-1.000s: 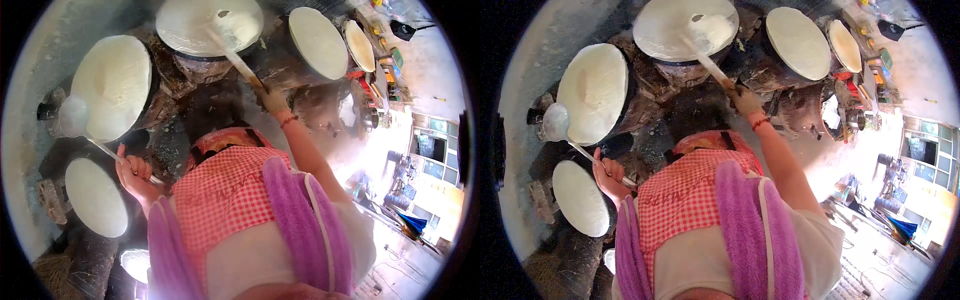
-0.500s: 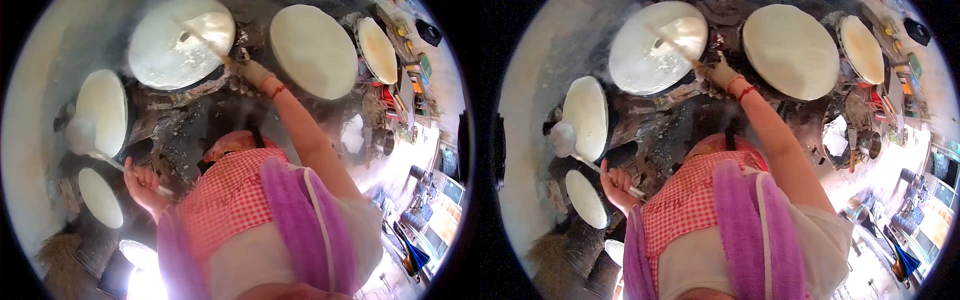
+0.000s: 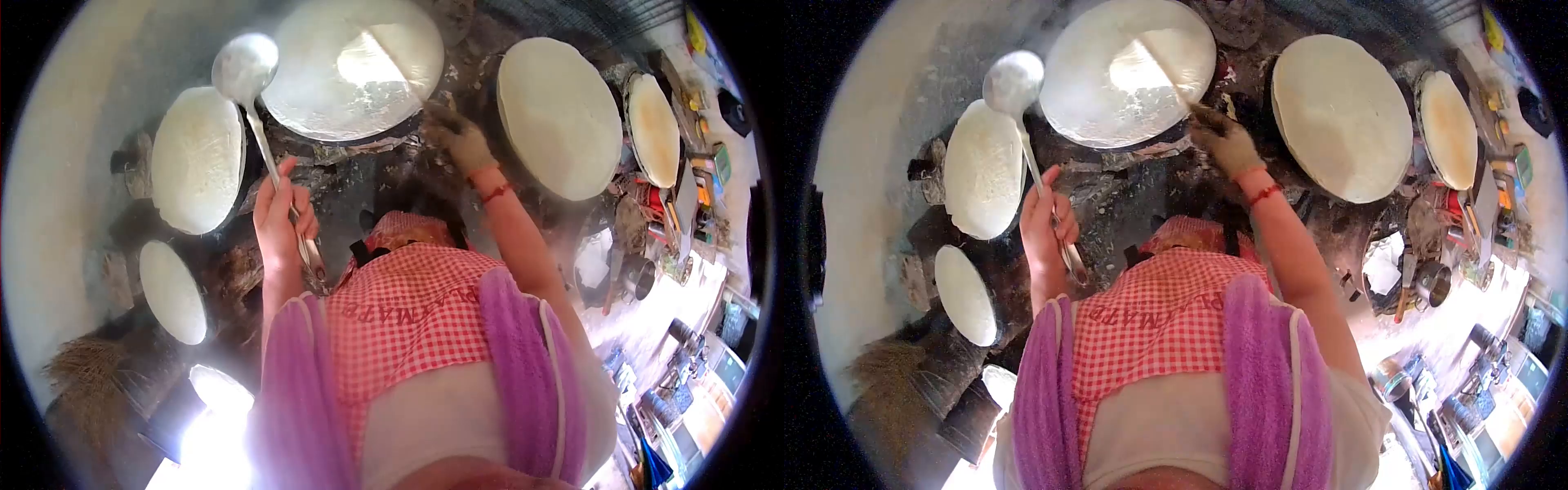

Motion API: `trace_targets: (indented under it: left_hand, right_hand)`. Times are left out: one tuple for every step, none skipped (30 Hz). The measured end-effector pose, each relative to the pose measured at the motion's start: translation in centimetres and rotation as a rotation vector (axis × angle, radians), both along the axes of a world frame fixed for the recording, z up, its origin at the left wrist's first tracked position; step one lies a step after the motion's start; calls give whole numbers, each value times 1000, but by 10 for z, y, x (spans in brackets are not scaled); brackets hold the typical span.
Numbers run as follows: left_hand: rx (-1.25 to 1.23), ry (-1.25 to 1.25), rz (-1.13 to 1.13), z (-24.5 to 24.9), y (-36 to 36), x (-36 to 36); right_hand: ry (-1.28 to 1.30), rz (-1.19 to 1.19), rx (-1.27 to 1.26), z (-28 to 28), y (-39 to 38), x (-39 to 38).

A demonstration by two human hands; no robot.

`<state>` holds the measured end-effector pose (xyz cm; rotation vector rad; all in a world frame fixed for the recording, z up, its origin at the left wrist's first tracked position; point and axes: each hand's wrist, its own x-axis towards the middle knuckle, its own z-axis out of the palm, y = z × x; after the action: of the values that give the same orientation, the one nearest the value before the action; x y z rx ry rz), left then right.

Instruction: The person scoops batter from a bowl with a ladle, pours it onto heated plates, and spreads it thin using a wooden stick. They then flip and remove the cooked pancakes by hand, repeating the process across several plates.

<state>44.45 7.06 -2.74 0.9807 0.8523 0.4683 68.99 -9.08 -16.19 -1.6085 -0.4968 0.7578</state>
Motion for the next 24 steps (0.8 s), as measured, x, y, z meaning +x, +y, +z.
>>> trace_targets:
  left_hand:
    - [-2,-9,17,3,5,7]
    - [67,29,-26,3,11,16]
    - [132,78,-72,1,18,22]
    - [158,78,-143,-6,27,26]
    - [146,107,-223,-13,37,30]
    - [69,83,-243,-18,42,34]
    - [2,44,-263,-19,44,38]
    - [2,36,-253,-19,44,36]
    - [-101,-3,-223,-20,43,35]
    - [-202,-44,-192,-22,41,34]
    - [-200,-52,-179,-25,36,31]
    - [-287,-81,-116,-30,27,26]
    - [-369,-113,-48,-31,17,21]
    - [-402,-84,8,-22,1,22]
    - [-406,-58,17,-22,-15,22]
    - [-459,-80,77,-23,-31,27]
    - [-511,-100,130,-23,-43,34]
    - [-497,-97,146,-24,-48,41]
    - [-509,-144,119,-25,-51,47]
    - [-529,-188,85,-26,-53,50]
    - [-531,-186,84,-26,-54,53]
    - [-577,-232,90,-24,-51,60]
    - [-624,-279,98,-24,-45,66]
    - [-972,-525,156,-34,-28,65]
  right_hand:
    - [-9,17,-2,3,1,6]
    - [172,-138,-16,5,3,13]
    - [362,-296,-36,5,6,13]
    - [194,-263,11,4,15,8]
    - [207,-251,-3,11,23,-3]
    - [229,-127,-87,23,30,-14]
    - [236,-3,-160,32,34,-20]
    - [368,171,-237,31,27,-19]
    - [355,181,-238,35,20,-24]
    - [367,134,-204,42,10,-33]
    - [383,91,-171,46,-2,-42]
    - [378,108,-173,41,-22,-46]
    - [344,18,-116,28,-44,-45]
    - [304,-60,-49,14,-50,-40]
    - [298,-25,-35,-3,-44,-38]
    - [345,-140,61,-21,-38,-40]
    - [397,-261,156,-16,-26,-47]
    - [538,-119,57,-5,-18,-55]
    - [550,-109,62,-6,-3,-62]
    - [614,-10,73,-8,12,-66]
    - [667,87,86,-9,19,-63]
    - [659,84,87,-7,16,-57]
    - [712,195,77,-5,12,-50]
    - [762,310,69,-1,7,-44]
